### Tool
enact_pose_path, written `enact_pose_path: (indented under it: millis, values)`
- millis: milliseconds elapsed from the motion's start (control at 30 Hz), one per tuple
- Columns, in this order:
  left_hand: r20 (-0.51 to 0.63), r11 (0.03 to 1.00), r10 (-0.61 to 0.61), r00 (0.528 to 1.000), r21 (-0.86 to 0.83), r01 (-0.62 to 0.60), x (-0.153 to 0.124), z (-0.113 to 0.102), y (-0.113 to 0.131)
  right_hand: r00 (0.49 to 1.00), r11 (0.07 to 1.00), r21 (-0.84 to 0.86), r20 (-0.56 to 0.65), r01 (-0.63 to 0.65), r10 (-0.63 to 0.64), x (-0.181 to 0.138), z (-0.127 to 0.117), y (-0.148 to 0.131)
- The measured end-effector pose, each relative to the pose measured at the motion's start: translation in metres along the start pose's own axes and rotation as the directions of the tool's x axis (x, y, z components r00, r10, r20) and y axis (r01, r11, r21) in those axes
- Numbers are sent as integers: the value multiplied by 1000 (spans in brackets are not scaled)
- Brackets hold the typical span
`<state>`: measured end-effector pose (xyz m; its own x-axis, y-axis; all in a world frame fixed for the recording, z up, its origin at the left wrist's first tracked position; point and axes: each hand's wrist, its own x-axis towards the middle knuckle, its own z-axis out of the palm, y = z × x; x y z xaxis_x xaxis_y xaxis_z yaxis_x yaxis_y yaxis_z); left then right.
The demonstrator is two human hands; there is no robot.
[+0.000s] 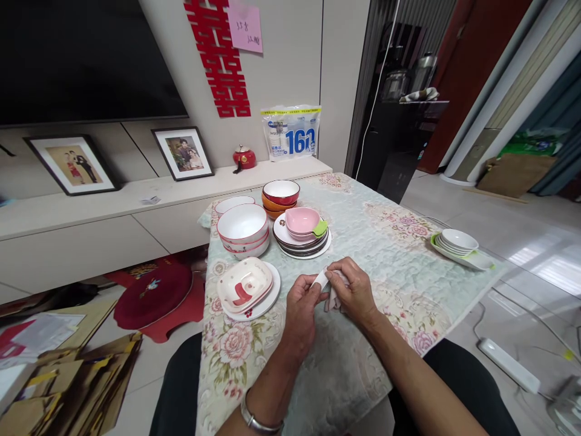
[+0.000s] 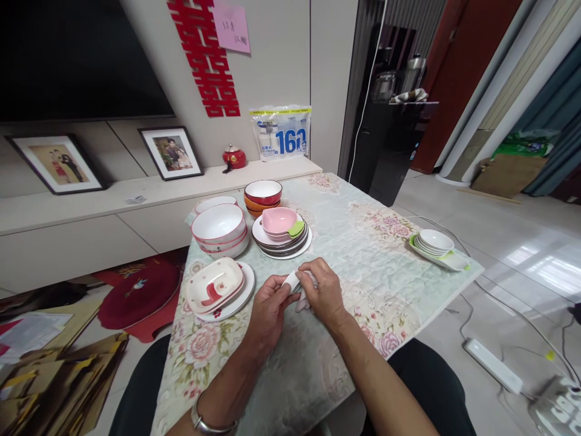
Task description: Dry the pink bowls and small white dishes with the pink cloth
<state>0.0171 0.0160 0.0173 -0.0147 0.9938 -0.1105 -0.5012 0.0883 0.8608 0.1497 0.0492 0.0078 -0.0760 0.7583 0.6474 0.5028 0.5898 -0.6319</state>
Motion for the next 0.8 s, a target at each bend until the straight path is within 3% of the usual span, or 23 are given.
enact_pose_path:
  millis: [167,367,600,800]
  values:
    - [-15,1000,-18,1000,4,18,0,1,3,994,997,10,66,82,-83,-1,0,-4]
    - [-29,997,2,1000,76,0,0,1,2,1000,1000,8,9,17,-17,1,-1,-1]
    - [-21,998,7,1000,61,-5,0,0,1,989,991,15,68,131,-132,0,0,-6]
    - [-5,991,14,1000,131,-14,1,-1,-1,998,998,3,8,67,-67,1,-1,-3]
